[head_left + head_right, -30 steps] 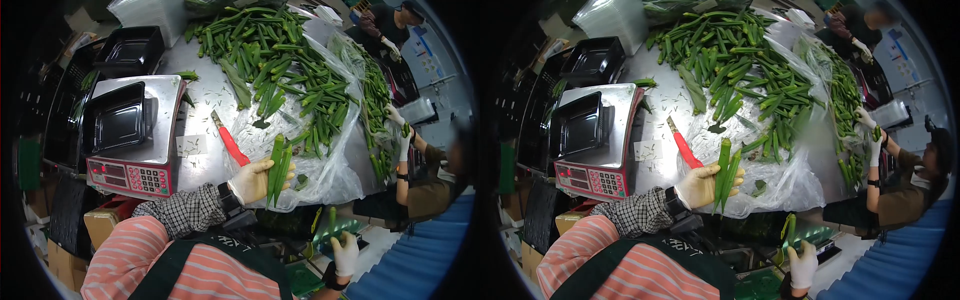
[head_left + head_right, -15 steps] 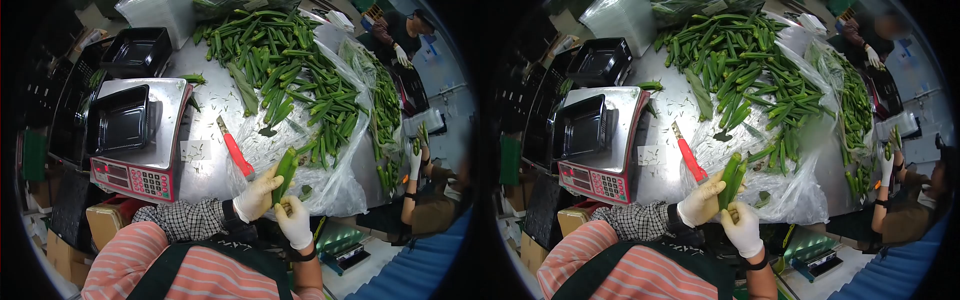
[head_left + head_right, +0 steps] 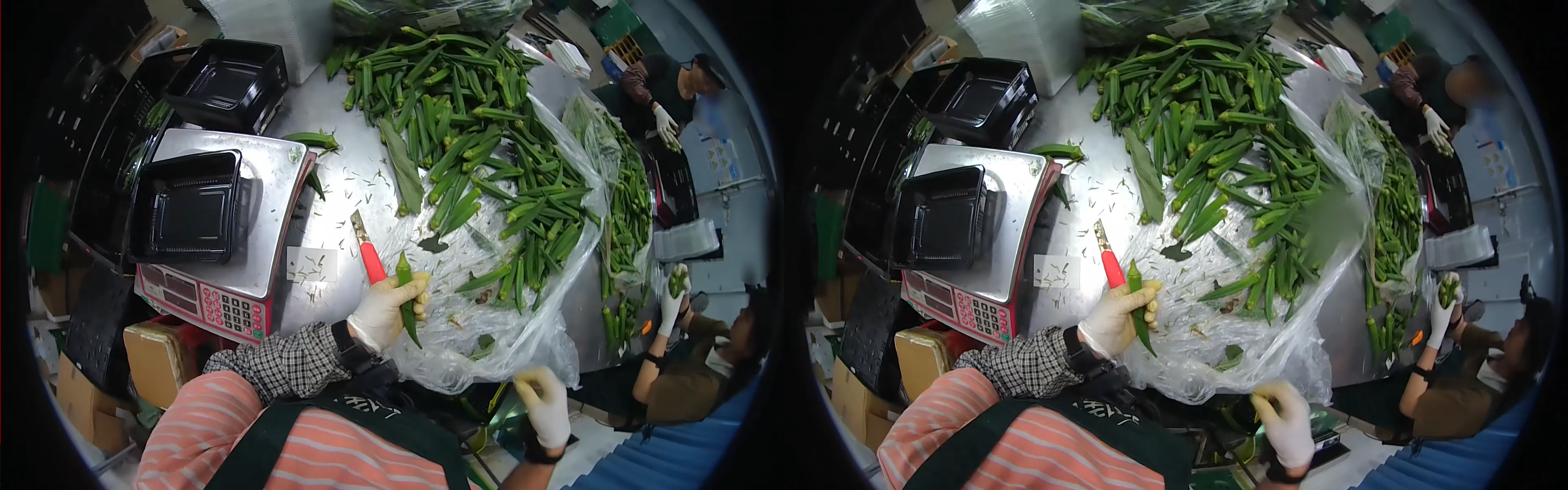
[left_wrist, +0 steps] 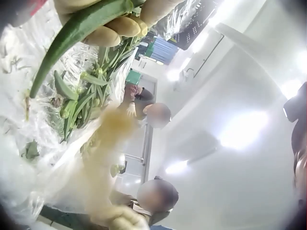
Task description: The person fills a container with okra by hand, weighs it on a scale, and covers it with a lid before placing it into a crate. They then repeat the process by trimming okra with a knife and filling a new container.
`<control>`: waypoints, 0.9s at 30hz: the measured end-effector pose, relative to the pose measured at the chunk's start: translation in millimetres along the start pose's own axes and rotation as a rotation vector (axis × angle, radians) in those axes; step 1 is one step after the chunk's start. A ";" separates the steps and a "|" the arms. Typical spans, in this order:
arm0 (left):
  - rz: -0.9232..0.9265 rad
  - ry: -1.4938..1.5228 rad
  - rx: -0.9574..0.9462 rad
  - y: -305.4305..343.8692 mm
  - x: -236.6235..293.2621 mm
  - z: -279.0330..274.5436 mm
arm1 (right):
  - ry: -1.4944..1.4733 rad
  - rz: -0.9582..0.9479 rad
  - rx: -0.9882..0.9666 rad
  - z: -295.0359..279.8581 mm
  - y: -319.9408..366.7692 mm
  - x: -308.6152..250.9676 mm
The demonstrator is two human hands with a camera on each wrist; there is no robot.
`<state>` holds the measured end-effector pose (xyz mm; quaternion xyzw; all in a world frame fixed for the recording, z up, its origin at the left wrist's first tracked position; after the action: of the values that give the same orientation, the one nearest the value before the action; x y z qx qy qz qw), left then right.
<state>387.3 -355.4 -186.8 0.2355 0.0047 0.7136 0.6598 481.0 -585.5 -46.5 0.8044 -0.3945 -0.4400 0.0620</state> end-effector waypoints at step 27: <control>0.234 0.038 0.157 14.4 48.3 -36.7 | 0.443 -0.607 0.043 2.8 -284.1 -88.1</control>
<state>360.2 -300.4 -198.9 0.2717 0.0454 0.7875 0.5513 617.0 -330.7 -117.0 0.9614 -0.1244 -0.2454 -0.0041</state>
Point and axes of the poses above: each hand's wrist, its own y-axis away from the middle knuckle, its own z-axis out of the palm, x = y × z, the point moved 6 cm from there along -y, towards the middle knuckle, and after that the axes turned 13 degrees about -x, right-handed, at the moved point
